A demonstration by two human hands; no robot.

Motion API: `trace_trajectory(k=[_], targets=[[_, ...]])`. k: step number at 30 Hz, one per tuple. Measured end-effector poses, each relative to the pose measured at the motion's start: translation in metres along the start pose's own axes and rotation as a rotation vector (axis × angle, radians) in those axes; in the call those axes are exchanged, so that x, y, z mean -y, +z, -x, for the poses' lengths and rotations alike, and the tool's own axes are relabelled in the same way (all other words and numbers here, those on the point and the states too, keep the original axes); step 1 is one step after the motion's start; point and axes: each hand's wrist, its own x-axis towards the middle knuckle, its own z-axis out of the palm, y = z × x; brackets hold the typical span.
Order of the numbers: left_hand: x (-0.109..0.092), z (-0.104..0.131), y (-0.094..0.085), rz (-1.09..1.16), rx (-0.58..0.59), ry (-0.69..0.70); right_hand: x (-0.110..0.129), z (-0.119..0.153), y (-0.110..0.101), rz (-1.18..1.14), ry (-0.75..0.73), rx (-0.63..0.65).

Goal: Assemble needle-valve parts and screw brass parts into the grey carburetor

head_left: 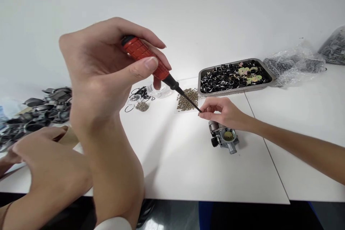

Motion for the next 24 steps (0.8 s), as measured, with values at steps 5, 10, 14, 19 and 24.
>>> trace_trajectory(k=[5, 10, 14, 19, 24], targets=[[0.004, -0.003, 0.004, 0.067, 0.061, 0.079, 0.009, -0.003, -0.010, 0.043, 0.023, 0.224], [-0.002, 0.001, 0.007, 0.042, 0.054, 0.025, 0.016, -0.010, -0.034, 0.248, 0.076, 0.466], [-0.005, 0.004, 0.018, 0.080, 0.089, 0.038, 0.021, -0.011, -0.050, 0.307, 0.222, 0.820], [-0.001, 0.008, 0.040, 0.151, 0.240, 0.068, 0.020, -0.008, -0.044, 0.388, 0.296, 0.916], [0.004, 0.012, 0.051, 0.150, 0.289, -0.035, 0.017, -0.008, -0.041, 0.439, 0.342, 0.973]])
